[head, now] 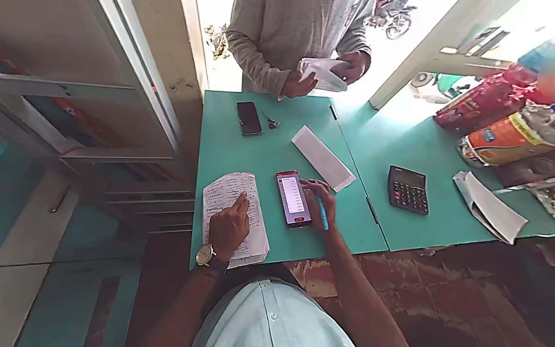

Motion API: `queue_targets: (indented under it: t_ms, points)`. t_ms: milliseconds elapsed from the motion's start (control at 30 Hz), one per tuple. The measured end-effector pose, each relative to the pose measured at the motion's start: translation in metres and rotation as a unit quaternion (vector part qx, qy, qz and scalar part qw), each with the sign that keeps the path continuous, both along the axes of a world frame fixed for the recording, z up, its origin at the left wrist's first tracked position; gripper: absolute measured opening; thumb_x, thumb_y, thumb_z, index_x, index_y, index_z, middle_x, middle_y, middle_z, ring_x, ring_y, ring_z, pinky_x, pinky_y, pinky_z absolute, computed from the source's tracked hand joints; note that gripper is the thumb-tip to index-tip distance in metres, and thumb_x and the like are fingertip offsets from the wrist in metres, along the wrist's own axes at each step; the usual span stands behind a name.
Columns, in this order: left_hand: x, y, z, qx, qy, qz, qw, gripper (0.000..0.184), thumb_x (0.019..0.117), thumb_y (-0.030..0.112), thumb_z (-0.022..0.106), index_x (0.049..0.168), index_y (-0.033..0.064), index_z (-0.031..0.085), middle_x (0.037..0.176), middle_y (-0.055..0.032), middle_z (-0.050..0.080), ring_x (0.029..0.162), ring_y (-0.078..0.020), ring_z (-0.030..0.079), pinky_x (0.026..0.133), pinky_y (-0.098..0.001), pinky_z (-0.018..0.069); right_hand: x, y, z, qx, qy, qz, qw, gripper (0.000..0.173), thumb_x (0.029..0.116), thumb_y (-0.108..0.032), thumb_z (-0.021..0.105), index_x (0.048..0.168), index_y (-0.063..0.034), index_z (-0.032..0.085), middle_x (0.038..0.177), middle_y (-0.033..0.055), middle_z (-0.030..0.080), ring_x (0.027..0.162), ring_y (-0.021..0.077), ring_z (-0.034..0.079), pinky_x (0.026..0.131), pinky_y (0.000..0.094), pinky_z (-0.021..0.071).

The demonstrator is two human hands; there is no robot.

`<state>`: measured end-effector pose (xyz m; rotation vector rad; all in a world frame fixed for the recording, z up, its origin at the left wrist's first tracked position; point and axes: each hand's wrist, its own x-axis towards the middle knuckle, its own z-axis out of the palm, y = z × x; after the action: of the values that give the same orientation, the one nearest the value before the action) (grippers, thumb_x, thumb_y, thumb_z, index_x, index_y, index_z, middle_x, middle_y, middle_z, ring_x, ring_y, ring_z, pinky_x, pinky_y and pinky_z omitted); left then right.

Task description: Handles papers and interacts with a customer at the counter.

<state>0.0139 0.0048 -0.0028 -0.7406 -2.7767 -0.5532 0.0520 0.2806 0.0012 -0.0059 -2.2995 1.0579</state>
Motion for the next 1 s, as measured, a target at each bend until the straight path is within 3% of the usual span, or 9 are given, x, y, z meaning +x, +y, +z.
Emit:
queue_targets:
  t_ms: [67,133,233,367,467,533,667,900,1000]
  points:
    - [0.001,-0.002,0.002,0.000,-0.001,0.004,1.000,0.036,0.0942,0.010,0.053,0.121,0.0115,0.075,0.141,-0.0001,0.065,0.074,-0.0253,0.074,0.060,-0.0449,0.0572,0.003,-0.006,0.008,-0.078,0.041,-0.010,0.996,0.045,0.1058,-0.023,0.037,0.115,0.0073,0.069,0.109,0.0114,0.075,0.109,0.0189,0.069,0.100,0.0389,0.0534]
    - [0.000,-0.002,0.003,0.000,0.028,0.015,1.000,0.034,0.0922,0.012,0.055,0.117,0.0139,0.078,0.138,0.0023,0.067,0.078,-0.0252,0.074,0.063,-0.0438,0.0564,0.000,-0.023,0.024,-0.152,0.073,-0.008,0.986,0.060,0.1084,-0.037,0.026,0.119,0.0076,0.064,0.092,-0.0003,0.073,0.083,0.0041,0.067,0.079,0.0256,0.0557]
    - [0.000,-0.001,0.004,-0.008,0.029,0.034,0.999,0.034,0.0914,0.015,0.055,0.116,0.0175,0.079,0.140,0.0037,0.066,0.084,-0.0277,0.072,0.066,-0.0450,0.0544,-0.008,-0.078,0.055,-0.275,0.042,0.042,0.959,0.032,0.1010,-0.015,0.039,0.111,0.0009,0.064,0.082,-0.0084,0.065,0.065,-0.0008,0.057,0.062,0.0203,0.0510]
    - [-0.002,0.001,0.005,-0.011,0.008,0.056,0.998,0.040,0.0931,0.016,0.051,0.126,0.0132,0.074,0.144,-0.0002,0.063,0.078,-0.0256,0.073,0.061,-0.0421,0.0549,-0.038,-0.133,0.038,-0.356,-0.051,0.078,0.930,0.010,0.0891,0.001,0.063,0.098,0.0033,0.063,0.079,0.0077,0.072,0.066,0.0159,0.070,0.062,0.0313,0.0606]
    - [-0.001,0.000,0.005,-0.001,-0.007,0.061,0.998,0.040,0.0954,0.017,0.049,0.126,0.0112,0.074,0.144,-0.0015,0.063,0.079,-0.0255,0.073,0.063,-0.0424,0.0553,-0.048,-0.140,0.011,-0.244,-0.063,0.048,0.967,0.006,0.0862,-0.005,0.071,0.090,-0.0004,0.072,0.077,0.0036,0.072,0.066,0.0081,0.068,0.062,0.0251,0.0584]
    - [-0.001,-0.001,0.005,0.001,-0.011,0.057,0.998,0.040,0.0958,0.017,0.048,0.127,0.0100,0.073,0.144,-0.0018,0.063,0.081,-0.0263,0.073,0.065,-0.0430,0.0557,-0.048,-0.141,0.005,-0.176,-0.060,0.025,0.982,0.006,0.0847,-0.009,0.072,0.085,-0.0037,0.075,0.073,-0.0002,0.071,0.064,0.0014,0.064,0.061,0.0195,0.0532]
    - [-0.001,-0.001,0.005,-0.006,-0.009,0.056,0.998,0.040,0.0949,0.017,0.050,0.126,0.0108,0.074,0.144,-0.0016,0.062,0.079,-0.0253,0.072,0.063,-0.0418,0.0548,-0.049,-0.143,0.001,-0.118,-0.068,0.011,0.991,0.010,0.0861,-0.014,0.073,0.084,-0.0054,0.077,0.072,-0.0004,0.072,0.064,0.0007,0.064,0.061,0.0197,0.0515]
    - [-0.001,0.000,0.004,0.000,0.006,0.061,0.998,0.038,0.0936,0.018,0.052,0.122,0.0113,0.076,0.143,0.0000,0.064,0.076,-0.0237,0.072,0.061,-0.0414,0.0539,-0.048,-0.145,0.003,-0.076,-0.052,-0.050,0.994,0.011,0.0850,-0.012,0.069,0.079,-0.0051,0.074,0.066,0.0003,0.066,0.060,0.0044,0.060,0.057,0.0230,0.0467]
    - [-0.002,-0.002,0.003,0.001,0.002,0.060,0.998,0.040,0.0936,0.018,0.051,0.124,0.0114,0.075,0.143,0.0002,0.064,0.074,-0.0232,0.072,0.060,-0.0408,0.0537,-0.048,-0.144,0.001,-0.102,-0.042,-0.003,0.994,0.011,0.0860,-0.011,0.070,0.078,-0.0049,0.074,0.067,-0.0013,0.067,0.059,0.0004,0.060,0.056,0.0179,0.0481]
